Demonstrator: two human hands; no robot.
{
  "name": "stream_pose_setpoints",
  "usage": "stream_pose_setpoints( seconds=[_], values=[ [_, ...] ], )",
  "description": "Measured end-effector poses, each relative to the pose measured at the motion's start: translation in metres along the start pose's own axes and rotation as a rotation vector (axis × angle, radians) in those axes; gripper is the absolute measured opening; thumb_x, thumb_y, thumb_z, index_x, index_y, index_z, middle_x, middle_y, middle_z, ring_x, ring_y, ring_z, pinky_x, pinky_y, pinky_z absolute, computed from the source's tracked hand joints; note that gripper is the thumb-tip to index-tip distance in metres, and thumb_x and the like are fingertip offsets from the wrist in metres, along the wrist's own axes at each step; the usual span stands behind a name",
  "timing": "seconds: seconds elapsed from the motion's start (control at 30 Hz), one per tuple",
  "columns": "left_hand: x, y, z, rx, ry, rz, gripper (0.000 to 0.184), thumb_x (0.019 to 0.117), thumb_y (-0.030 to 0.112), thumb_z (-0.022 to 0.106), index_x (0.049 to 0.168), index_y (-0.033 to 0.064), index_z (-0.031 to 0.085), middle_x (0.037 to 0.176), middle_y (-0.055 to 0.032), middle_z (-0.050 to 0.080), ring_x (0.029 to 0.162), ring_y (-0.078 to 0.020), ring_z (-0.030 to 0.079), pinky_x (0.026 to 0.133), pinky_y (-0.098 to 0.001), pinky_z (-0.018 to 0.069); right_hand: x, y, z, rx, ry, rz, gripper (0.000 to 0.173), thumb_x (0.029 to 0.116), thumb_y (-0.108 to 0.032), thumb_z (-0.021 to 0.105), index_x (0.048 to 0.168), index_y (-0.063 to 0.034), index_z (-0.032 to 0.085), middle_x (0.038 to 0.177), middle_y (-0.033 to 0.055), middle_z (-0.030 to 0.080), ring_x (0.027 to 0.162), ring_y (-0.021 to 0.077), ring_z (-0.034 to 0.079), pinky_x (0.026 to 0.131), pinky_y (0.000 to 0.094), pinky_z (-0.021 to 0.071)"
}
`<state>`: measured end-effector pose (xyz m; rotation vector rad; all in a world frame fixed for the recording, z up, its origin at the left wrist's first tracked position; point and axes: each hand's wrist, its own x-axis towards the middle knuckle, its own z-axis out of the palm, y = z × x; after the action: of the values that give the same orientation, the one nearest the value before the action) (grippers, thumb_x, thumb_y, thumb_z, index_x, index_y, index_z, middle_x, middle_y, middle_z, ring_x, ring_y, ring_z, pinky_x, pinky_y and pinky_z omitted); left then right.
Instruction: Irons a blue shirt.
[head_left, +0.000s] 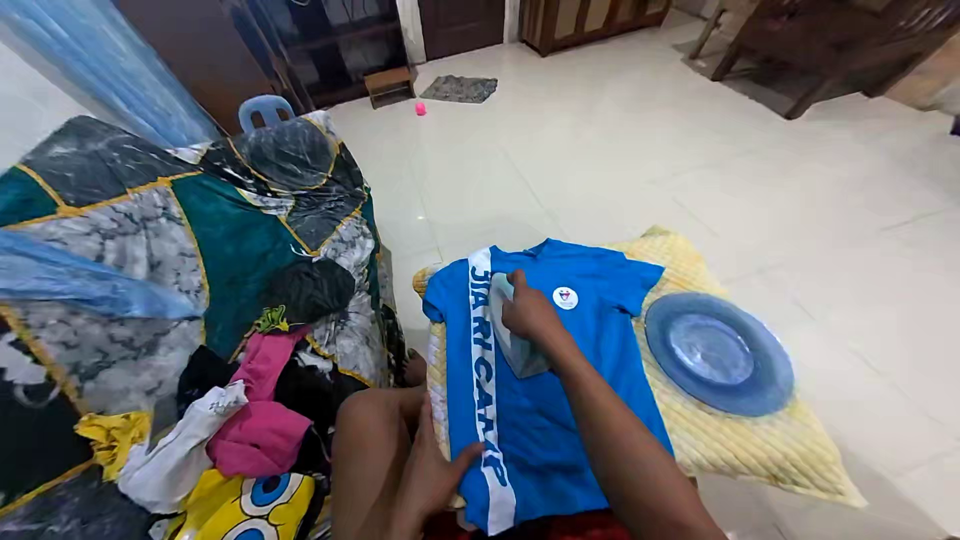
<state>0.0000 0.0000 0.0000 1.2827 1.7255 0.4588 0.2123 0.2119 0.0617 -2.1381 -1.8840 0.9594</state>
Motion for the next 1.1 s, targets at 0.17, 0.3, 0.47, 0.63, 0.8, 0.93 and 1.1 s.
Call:
stream_pose_setpoints(
  seconds=[0.17,0.3,0.47,0.63,0.8,0.93,1.1],
  values=[
    [0.002,-0.047,0.065,0.264,0.437,0.121,0.065,0.1039,0.04,0.052,0.151,-0.0044,0.045,0.135,-0.0261,0.064,0.113,-0.0418,0.069,0.095,-0.06,0.0551,-0.026,0.005,0.003,-0.008,-0.027,0.02,0.067,0.0971,-0.019,0.059,0.158,-0.0184,0.031,0.115,0.0209,0.07,0.104,0.0396,0.071,0.086,0.0604,0.057],
    [0.007,-0.047,0.079,0.187,0.423,0.134,0.055,0.1085,0.037,0.047,0.148,-0.0019,0.049,0.137,-0.0234,0.062,0.118,-0.0346,0.068,0.1,-0.0541,0.0547,-0.067,0.017,0.013,-0.007,-0.025,0.059,0.069,0.0968,-0.02,0.058,0.159,-0.0184,0.029,0.112,0.0201,0.071,0.1,0.0398,0.072,0.084,0.0608,0.0579],
    [-0.011,-0.054,0.081,-0.672,0.217,-0.14,0.053,0.1145,0.033,0.028,0.151,-0.0043,0.04,0.145,-0.0254,0.053,0.132,-0.0281,0.055,0.112,-0.0453,0.0451,-0.094,0.029,0.019,-0.025,-0.032,0.046,0.063,0.1019,-0.024,0.055,0.159,-0.0175,0.029,0.113,0.0189,0.071,0.101,0.0391,0.072,0.086,0.0588,0.0581],
    [-0.049,-0.084,0.111,-1.016,0.13,-0.141,0.037,0.1028,-0.002,0.044,0.14,-0.0073,0.039,0.112,-0.0122,0.063,0.097,-0.0078,0.063,0.088,-0.0288,0.0559,-0.093,0.029,0.018,-0.014,-0.039,0.036,0.064,0.1013,-0.022,0.056,0.159,-0.017,0.029,0.112,0.0193,0.071,0.1,0.0388,0.072,0.085,0.0589,0.058],
    [-0.019,-0.067,0.092,-0.981,0.334,-0.207,0.048,0.1133,0.034,0.032,0.135,-0.0033,0.053,0.118,-0.02,0.065,0.104,-0.0243,0.066,0.09,-0.045,0.0566,-0.075,0.023,0.01,-0.014,-0.047,0.024,0.064,0.1002,-0.022,0.057,0.158,-0.0176,0.03,0.115,0.0197,0.07,0.103,0.0385,0.072,0.086,0.0587,0.0578],
    [-0.014,-0.039,0.064,-0.496,0.415,0.147,0.057,0.1097,0.034,0.032,0.151,-0.0034,0.041,0.153,-0.0236,0.045,0.142,-0.03,0.046,0.118,-0.0462,0.0385,-0.04,0.015,-0.005,0.0,-0.06,0.012,0.062,0.1002,-0.021,0.059,0.157,-0.0141,0.033,0.12,0.0239,0.068,0.11,0.0418,0.069,0.093,0.0617,0.0544],
    [0.004,0.001,0.041,0.191,0.123,-0.028,0.076,0.0971,0.055,0.06,0.158,0.0148,0.037,0.147,-0.0167,0.055,0.123,-0.0328,0.064,0.101,-0.0561,0.0537,-0.027,-0.001,0.008,-0.038,0.009,0.022,0.067,0.0946,-0.017,0.063,0.155,-0.0151,0.033,0.115,0.0234,0.07,0.107,0.0423,0.07,0.088,0.0631,0.0557]
  ],
)
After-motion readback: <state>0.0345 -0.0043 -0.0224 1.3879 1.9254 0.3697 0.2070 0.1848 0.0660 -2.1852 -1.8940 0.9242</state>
